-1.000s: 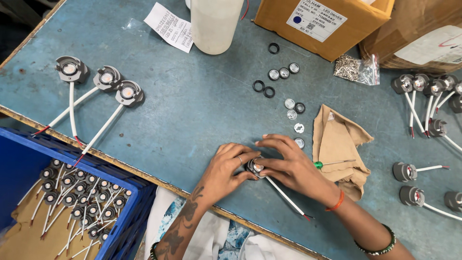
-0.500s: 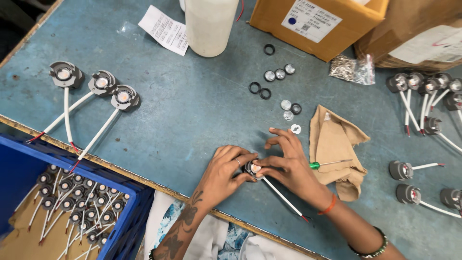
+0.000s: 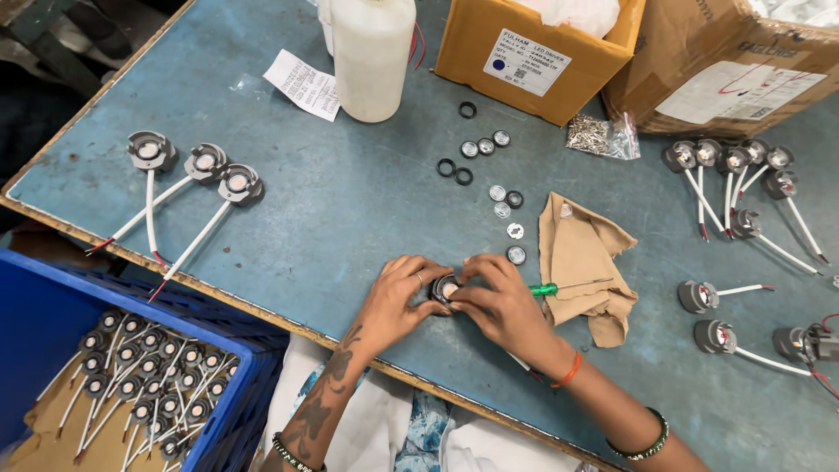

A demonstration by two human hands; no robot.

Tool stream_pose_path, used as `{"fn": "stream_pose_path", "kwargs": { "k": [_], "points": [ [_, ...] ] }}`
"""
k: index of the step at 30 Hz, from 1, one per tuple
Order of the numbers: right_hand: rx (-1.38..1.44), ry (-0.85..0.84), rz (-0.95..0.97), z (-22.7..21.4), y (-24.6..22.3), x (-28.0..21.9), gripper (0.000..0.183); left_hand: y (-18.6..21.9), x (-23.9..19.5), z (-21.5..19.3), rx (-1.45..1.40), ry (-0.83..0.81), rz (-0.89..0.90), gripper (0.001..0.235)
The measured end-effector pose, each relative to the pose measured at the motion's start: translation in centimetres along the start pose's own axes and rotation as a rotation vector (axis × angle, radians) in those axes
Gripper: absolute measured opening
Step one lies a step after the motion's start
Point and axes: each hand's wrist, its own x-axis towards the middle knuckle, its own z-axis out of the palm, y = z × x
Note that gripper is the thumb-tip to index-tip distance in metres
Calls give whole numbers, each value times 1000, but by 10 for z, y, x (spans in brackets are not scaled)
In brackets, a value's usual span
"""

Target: The person assembles small LED light fixtures by hand, attaching circular caps and tightening them with a green screwdriver. The person places the finished units on the table and continues the process with additional components.

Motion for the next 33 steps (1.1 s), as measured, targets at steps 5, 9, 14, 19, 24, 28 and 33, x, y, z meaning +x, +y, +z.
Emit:
{"fn": "stream_pose_path", "kwargs": {
  "k": [5,9,14,19,24,28,33],
  "points": [
    [-132,-126,-142,-5,0,15,16,2,-1,-2,32,-29,-37,54],
    [-223,-276,-303,-17,5,29,13,4,0,-1,59,-38,-39,55],
    [-244,-383,-407,-25,9,42,19,2,-2,-1,70,-53,-39,55],
    [-146,-313,-315,-26,9,35,26,2,-2,-2,67,-43,-33,56],
    [-25,-152,-56,-8,1,9,34,2,-3,1,101,-41,92,59],
    [-90,-171,-133,-6,11,9,31,2,-3,4,121,-54,68,56],
    [-141,-316,-342,-17,19,29,30,4,-1,3,126,-91,30,54]
  ]
}}
